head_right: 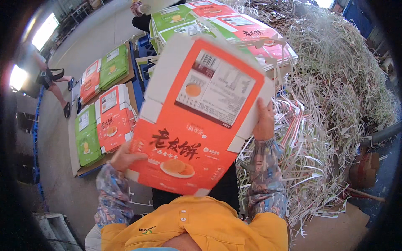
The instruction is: The recorder is sorting and inspecting flattened paper product boxes, removing plastic strips, and stacking them on a pallet.
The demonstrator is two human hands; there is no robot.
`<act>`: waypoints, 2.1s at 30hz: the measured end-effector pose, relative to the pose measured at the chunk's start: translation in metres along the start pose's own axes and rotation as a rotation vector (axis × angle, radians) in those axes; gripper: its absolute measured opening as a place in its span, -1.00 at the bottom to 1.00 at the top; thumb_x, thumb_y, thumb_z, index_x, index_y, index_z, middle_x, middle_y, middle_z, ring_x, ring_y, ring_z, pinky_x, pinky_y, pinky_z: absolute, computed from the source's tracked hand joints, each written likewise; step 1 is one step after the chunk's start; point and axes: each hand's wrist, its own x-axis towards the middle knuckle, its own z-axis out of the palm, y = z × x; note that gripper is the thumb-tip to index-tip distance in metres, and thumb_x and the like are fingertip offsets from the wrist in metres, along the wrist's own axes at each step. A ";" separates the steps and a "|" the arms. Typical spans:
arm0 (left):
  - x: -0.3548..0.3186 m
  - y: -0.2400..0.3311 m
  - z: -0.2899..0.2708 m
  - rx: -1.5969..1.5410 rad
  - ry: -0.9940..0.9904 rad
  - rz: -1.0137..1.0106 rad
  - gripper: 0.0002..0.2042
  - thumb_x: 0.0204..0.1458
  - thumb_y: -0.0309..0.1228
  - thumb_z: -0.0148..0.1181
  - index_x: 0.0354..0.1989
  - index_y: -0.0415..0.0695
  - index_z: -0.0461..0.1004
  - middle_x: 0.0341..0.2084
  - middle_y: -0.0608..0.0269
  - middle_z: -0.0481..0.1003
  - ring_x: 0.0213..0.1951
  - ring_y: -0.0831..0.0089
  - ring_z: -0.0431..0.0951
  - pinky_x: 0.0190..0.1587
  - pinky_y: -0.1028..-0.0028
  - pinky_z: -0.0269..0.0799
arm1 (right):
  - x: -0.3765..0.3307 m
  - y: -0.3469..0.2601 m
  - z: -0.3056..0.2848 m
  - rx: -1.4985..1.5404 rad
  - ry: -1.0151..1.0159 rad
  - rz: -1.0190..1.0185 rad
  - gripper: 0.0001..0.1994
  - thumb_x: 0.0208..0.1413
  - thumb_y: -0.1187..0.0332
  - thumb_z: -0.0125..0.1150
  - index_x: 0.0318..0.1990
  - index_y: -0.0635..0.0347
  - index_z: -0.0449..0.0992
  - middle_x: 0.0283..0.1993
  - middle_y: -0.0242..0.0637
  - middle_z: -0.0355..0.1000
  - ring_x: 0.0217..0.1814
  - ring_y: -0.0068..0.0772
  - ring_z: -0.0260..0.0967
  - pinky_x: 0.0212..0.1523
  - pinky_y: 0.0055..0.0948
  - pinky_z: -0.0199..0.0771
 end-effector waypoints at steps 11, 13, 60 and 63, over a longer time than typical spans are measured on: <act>-0.037 0.173 0.032 1.266 -0.205 0.598 -0.88 -0.13 -0.42 0.10 -0.41 -0.15 0.37 -0.59 0.13 0.41 -0.50 0.16 0.44 -0.50 0.37 0.34 | -0.059 0.026 -0.062 0.382 -0.126 -0.076 -0.42 -0.03 0.36 0.11 0.15 0.13 0.01 0.04 -0.22 0.21 0.02 -0.21 0.22 0.04 -0.20 0.21; -0.026 0.165 0.037 1.339 -0.265 0.554 -0.91 -0.14 -0.43 0.09 -0.46 -0.13 0.35 -0.63 0.17 0.38 -0.53 0.20 0.44 -0.53 0.34 0.32 | -0.075 0.031 -0.077 0.240 0.086 -0.138 -0.34 -0.14 0.45 0.18 0.15 0.14 0.00 0.06 -0.17 0.18 0.10 -0.21 0.13 0.11 -0.24 0.12; -0.098 -0.112 -0.099 -0.358 1.055 0.657 -0.64 -0.18 -0.61 0.18 -0.13 -0.19 0.32 -0.25 0.29 0.41 -0.20 0.49 0.40 -0.12 0.45 0.35 | -0.030 -0.019 0.175 -0.541 -0.308 -0.717 -0.65 0.01 0.42 0.07 -0.03 0.35 0.28 -0.09 -0.25 0.30 -0.07 -0.45 0.22 0.00 -0.46 0.17; -0.108 -0.093 -0.122 0.076 1.391 0.677 -0.66 -0.17 -0.56 0.19 -0.15 -0.16 0.32 -0.28 0.31 0.41 -0.22 0.49 0.40 -0.13 0.46 0.34 | -0.035 -0.077 0.257 -0.499 -0.389 -1.099 -0.70 0.03 0.43 0.03 -0.08 0.37 0.30 -0.09 -0.19 0.31 -0.07 -0.44 0.24 -0.04 -0.48 0.21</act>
